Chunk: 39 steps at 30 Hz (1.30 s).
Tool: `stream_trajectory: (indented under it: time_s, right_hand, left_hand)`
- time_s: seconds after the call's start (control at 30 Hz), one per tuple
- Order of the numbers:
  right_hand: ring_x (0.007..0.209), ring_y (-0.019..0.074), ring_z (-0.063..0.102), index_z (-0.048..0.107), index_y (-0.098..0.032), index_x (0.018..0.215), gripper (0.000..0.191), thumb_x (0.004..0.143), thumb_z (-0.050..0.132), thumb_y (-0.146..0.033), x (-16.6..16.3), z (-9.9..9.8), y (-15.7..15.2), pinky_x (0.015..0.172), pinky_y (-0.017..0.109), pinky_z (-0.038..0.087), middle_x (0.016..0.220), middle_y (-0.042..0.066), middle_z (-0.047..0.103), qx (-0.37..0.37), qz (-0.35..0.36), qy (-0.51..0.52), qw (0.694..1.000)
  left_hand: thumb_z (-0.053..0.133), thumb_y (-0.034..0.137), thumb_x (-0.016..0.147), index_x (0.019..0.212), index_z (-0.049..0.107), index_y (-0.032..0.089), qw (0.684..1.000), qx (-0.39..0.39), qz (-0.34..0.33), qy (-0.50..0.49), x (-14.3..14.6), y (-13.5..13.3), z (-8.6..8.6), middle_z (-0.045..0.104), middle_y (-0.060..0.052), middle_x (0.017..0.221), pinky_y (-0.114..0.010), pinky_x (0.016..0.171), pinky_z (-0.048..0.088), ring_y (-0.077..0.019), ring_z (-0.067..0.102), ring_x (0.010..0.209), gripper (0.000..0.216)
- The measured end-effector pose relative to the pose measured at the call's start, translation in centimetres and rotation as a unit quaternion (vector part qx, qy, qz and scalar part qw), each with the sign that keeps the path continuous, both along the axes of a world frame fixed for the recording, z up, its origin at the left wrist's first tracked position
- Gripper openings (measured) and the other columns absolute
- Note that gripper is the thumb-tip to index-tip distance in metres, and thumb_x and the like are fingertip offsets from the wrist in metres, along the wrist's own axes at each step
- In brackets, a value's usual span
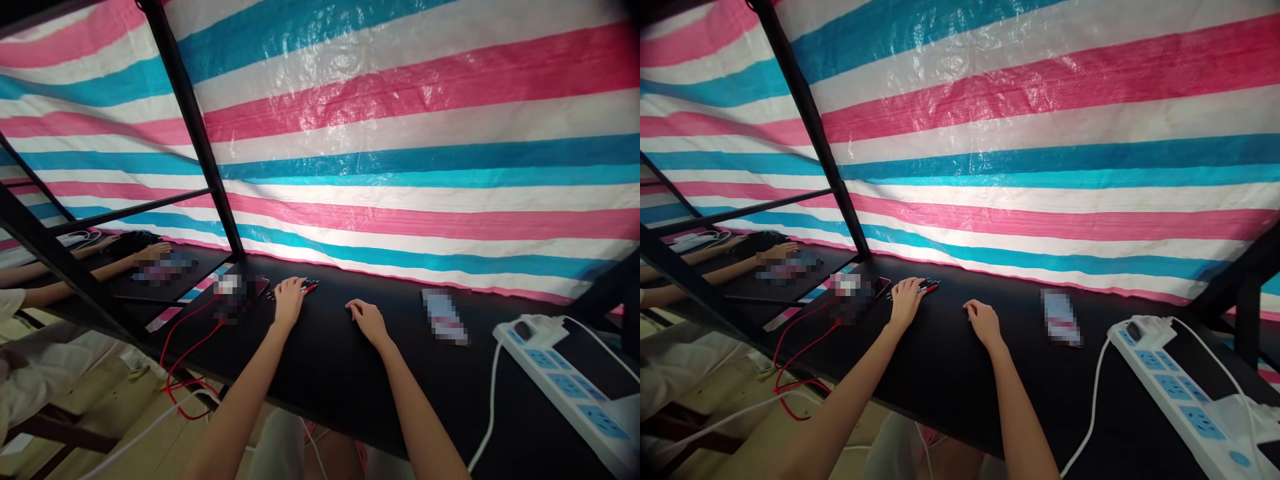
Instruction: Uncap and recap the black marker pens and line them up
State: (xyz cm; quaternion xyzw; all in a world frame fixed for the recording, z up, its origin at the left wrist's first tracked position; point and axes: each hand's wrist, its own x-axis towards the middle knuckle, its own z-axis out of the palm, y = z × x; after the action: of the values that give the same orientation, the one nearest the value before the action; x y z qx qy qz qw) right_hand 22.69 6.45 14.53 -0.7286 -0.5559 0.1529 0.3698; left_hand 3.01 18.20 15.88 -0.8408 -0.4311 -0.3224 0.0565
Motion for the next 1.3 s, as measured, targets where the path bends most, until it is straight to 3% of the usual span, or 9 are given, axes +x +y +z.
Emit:
stream_trajectory:
  time_s: [0.1, 0.27, 0.47, 0.6, 0.7, 0.87, 1.07, 1.2, 1.3]
  right_hand:
    - [0.062, 0.0141, 0.056, 0.064, -0.026, 0.086, 0.026, 0.082, 0.038, -0.029, -0.1, 0.1, 0.1, 0.056, 0.023, 0.034, 0.062, -0.002, 0.061, -0.006, -0.001, -0.005, 1.0]
    - [0.063, 0.0138, 0.056, 0.065, -0.026, 0.086, 0.026, 0.082, 0.039, -0.029, -0.1, 0.2, 0.2, 0.056, 0.023, 0.033, 0.063, -0.002, 0.061, -0.006, -0.004, -0.013, 1.0]
    - [0.054, 0.0128, 0.051, 0.067, -0.022, 0.085, 0.031, 0.079, 0.044, -0.04, 0.3, -0.2, 0.9, 0.052, 0.023, 0.035, 0.053, -0.001, 0.056, 0.035, 0.033, 0.089, 0.995]
    - [0.039, 0.0072, 0.038, 0.065, -0.015, 0.095, 0.043, 0.075, 0.048, -0.05, 0.5, -0.4, 1.5, 0.038, 0.021, 0.029, 0.059, 0.0, 0.056, 0.088, 0.057, 0.281, 0.954]
    - [0.038, 0.0061, 0.038, 0.065, -0.014, 0.09, 0.044, 0.071, 0.053, -0.052, 0.4, -0.4, 1.7, 0.034, 0.02, 0.025, 0.062, 0.001, 0.057, 0.134, 0.052, 0.352, 0.925]
    - [0.041, 0.0059, 0.041, 0.067, -0.016, 0.09, 0.041, 0.072, 0.053, -0.05, 0.3, -0.2, 1.7, 0.035, 0.02, 0.026, 0.063, 0.001, 0.056, 0.166, 0.049, 0.389, 0.905]
    - [0.042, 0.0054, 0.038, 0.069, -0.016, 0.085, 0.037, 0.071, 0.056, -0.047, 0.3, 0.1, 1.5, 0.038, 0.021, 0.024, 0.06, 0.0, 0.052, 0.176, 0.02, 0.388, 0.905]
    - [0.042, 0.0058, 0.038, 0.069, -0.016, 0.08, 0.036, 0.07, 0.057, -0.048, 0.6, 0.0, 1.5, 0.039, 0.021, 0.025, 0.056, -0.001, 0.049, 0.194, -0.008, 0.398, 0.896]
    - [0.042, 0.0057, 0.037, 0.069, -0.016, 0.08, 0.037, 0.07, 0.057, -0.049, 0.7, 0.1, 1.5, 0.039, 0.022, 0.025, 0.058, -0.001, 0.049, 0.205, -0.028, 0.393, 0.896]
  left_hand:
    - [0.052, 0.034, 0.081, 0.091, 0.057, 0.021, 0.997, 0.0, 0.05, 0.062, -0.2, 0.5, -0.4, 0.051, -0.008, 0.101, -0.038, 0.081, 0.031, -0.0234, 0.043, 0.093, 0.017]
    - [0.049, 0.035, 0.082, 0.082, 0.056, 0.019, 0.993, 0.008, 0.057, 0.105, -0.1, 0.8, -1.0, 0.05, -0.009, 0.094, -0.035, 0.073, 0.032, -0.023, 0.043, 0.088, 0.018]
    - [0.044, 0.033, 0.086, 0.087, 0.055, 0.019, 0.997, 0.038, -0.035, 0.049, 2.1, -1.1, -1.3, 0.057, -0.004, 0.078, -0.038, 0.084, 0.029, -0.0198, 0.048, 0.082, 0.018]
    - [0.04, 0.033, 0.088, 0.086, 0.055, 0.019, 0.994, 0.027, -0.103, 0.02, 4.8, -3.4, -1.4, 0.058, -0.002, 0.072, -0.037, 0.087, 0.027, -0.0156, 0.05, 0.072, 0.021]
    - [0.042, 0.033, 0.087, 0.089, 0.055, 0.019, 0.991, 0.025, -0.13, 0.011, 5.8, -4.7, -1.3, 0.06, -0.002, 0.075, -0.037, 0.087, 0.027, -0.0156, 0.05, 0.075, 0.019]
    - [0.048, 0.035, 0.084, 0.087, 0.057, 0.021, 0.988, 0.004, -0.155, -0.002, 5.3, -5.0, -0.8, 0.061, -0.001, 0.076, -0.038, 0.088, 0.027, -0.0159, 0.049, 0.078, 0.017]
    - [0.05, 0.041, 0.081, 0.087, 0.06, 0.02, 0.978, -0.046, -0.205, -0.016, 4.1, -4.7, -0.1, 0.061, -0.002, 0.077, -0.03, 0.072, 0.035, -0.0161, 0.049, 0.078, 0.024]
    - [0.047, 0.038, 0.084, 0.088, 0.063, 0.021, 0.967, -0.06, -0.245, 0.019, 4.0, -4.6, -0.1, 0.061, -0.002, 0.076, -0.028, 0.07, 0.037, -0.0162, 0.049, 0.078, 0.024]
    - [0.047, 0.037, 0.084, 0.087, 0.063, 0.02, 0.971, -0.053, -0.232, 0.032, 3.9, -4.4, -0.2, 0.06, -0.002, 0.076, -0.027, 0.069, 0.037, -0.0162, 0.049, 0.078, 0.023]
